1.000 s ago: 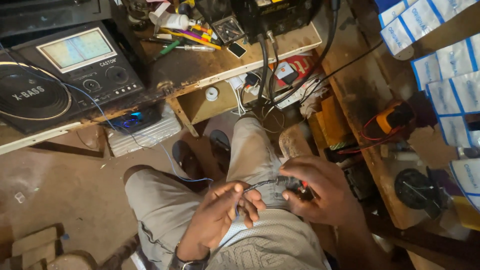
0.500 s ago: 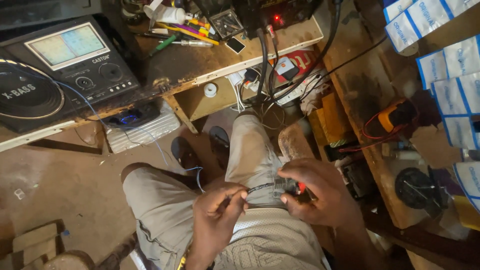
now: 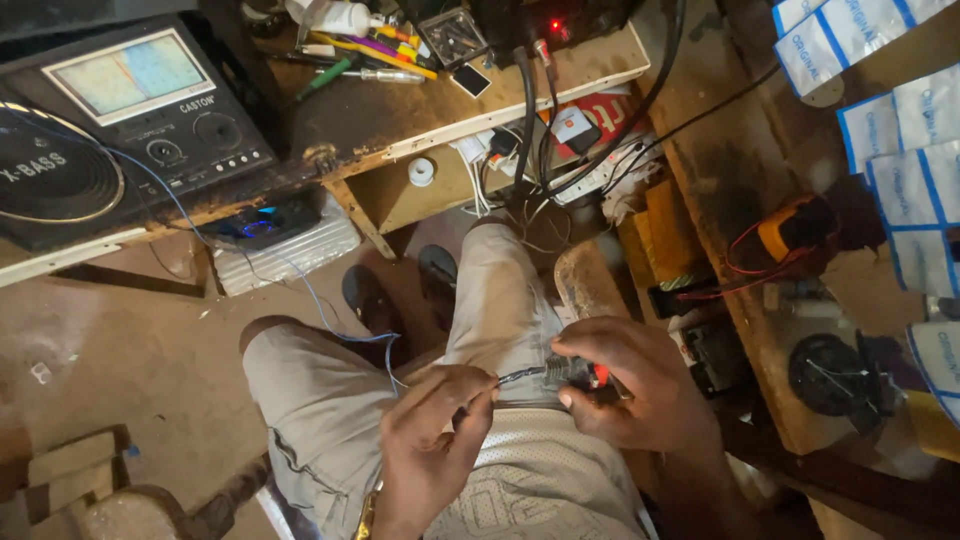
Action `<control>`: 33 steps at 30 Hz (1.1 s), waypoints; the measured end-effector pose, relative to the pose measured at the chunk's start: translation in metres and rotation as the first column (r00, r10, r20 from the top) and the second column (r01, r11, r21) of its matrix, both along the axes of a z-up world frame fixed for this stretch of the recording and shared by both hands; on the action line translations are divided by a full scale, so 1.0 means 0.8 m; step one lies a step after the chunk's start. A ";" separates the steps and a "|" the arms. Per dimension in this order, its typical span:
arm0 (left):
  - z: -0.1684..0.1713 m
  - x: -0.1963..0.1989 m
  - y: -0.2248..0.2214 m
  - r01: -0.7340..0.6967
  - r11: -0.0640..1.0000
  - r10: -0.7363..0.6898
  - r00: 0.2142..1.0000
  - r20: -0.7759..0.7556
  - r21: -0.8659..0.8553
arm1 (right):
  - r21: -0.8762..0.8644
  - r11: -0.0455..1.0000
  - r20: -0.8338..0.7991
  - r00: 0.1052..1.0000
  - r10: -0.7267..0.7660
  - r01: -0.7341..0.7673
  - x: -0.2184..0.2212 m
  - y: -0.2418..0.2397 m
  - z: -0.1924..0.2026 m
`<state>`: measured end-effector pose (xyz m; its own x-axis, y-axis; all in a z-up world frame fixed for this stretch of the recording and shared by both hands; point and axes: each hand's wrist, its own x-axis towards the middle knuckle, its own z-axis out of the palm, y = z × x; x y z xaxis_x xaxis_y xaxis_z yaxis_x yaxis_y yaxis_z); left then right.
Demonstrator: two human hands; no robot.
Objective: Repairing a portable radio by insulating wires with tape and opening the device casing for inspection.
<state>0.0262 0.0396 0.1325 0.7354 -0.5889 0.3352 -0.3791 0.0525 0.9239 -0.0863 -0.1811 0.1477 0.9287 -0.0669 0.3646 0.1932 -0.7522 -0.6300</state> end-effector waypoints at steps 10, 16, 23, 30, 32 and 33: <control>-0.023 -0.015 0.017 0.012 0.991 -0.044 0.970 -0.240 -0.131 | 0.041 0.999 -0.021 0.999 -0.035 0.035 -0.003 -0.001 0.008; -0.034 -0.002 0.021 0.027 0.984 -0.167 0.512 -0.843 -0.179 | 0.063 0.998 0.038 0.999 0.005 -0.007 0.002 0.001 0.015; -0.034 0.010 0.018 0.223 0.950 -0.247 0.119 -0.962 -0.217 | 0.066 0.998 0.045 0.999 0.008 -0.011 0.004 0.000 0.015; -0.065 0.008 0.022 0.189 0.883 -0.410 -0.139 -0.902 -0.430 | 0.041 0.998 0.076 0.996 0.043 -0.046 0.009 0.001 0.018; -0.056 0.011 0.021 0.233 0.876 -0.405 -0.117 -0.907 -0.422 | 0.002 1.000 0.095 0.995 0.007 -0.007 0.010 0.002 0.017; -0.055 0.011 0.020 0.232 0.876 -0.406 -0.116 -0.907 -0.422 | 0.001 1.000 0.095 0.995 0.008 -0.008 0.010 -0.001 0.016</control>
<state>0.0348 0.0556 0.0887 0.1015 -0.9015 -0.4207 0.9485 -0.0399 0.3143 -0.0787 -0.1816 0.1602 0.8905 -0.0602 0.4511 0.2583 -0.7492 -0.6099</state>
